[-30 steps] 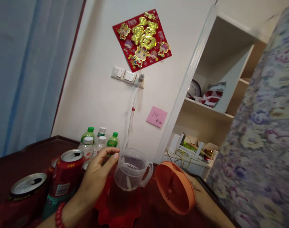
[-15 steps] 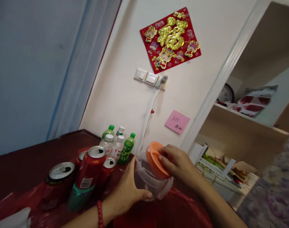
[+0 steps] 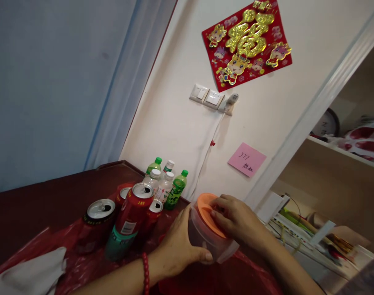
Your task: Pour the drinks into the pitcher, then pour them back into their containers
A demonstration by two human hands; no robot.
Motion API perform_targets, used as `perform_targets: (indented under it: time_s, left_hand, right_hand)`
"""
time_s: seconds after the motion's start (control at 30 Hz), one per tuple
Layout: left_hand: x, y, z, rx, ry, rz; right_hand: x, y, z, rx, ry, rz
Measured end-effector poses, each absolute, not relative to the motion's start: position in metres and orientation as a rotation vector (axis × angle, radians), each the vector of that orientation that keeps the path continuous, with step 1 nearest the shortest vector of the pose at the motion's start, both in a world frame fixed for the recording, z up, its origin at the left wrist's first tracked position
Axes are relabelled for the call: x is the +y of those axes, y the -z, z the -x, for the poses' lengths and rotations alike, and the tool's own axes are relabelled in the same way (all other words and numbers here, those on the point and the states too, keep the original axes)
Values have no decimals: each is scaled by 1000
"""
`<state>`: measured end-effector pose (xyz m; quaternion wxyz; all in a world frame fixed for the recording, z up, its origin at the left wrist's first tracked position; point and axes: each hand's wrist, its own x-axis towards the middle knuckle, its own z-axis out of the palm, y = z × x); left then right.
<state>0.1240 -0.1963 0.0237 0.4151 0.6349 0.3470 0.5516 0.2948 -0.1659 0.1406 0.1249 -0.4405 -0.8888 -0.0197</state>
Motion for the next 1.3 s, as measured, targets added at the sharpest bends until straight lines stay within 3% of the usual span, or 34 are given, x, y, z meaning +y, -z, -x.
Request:
perform_targets:
  time_s: [0.97, 1.3]
  left_hand:
    - [-190, -12, -127, 1111, -1224, -1620]
    - [-191, -12, -126, 1116, -1213, -1607]
  right_hand:
    - [-150, -120, -319, -2568, -470, 1237]
    - [-159, -121, -304, -2558, -275, 1266]
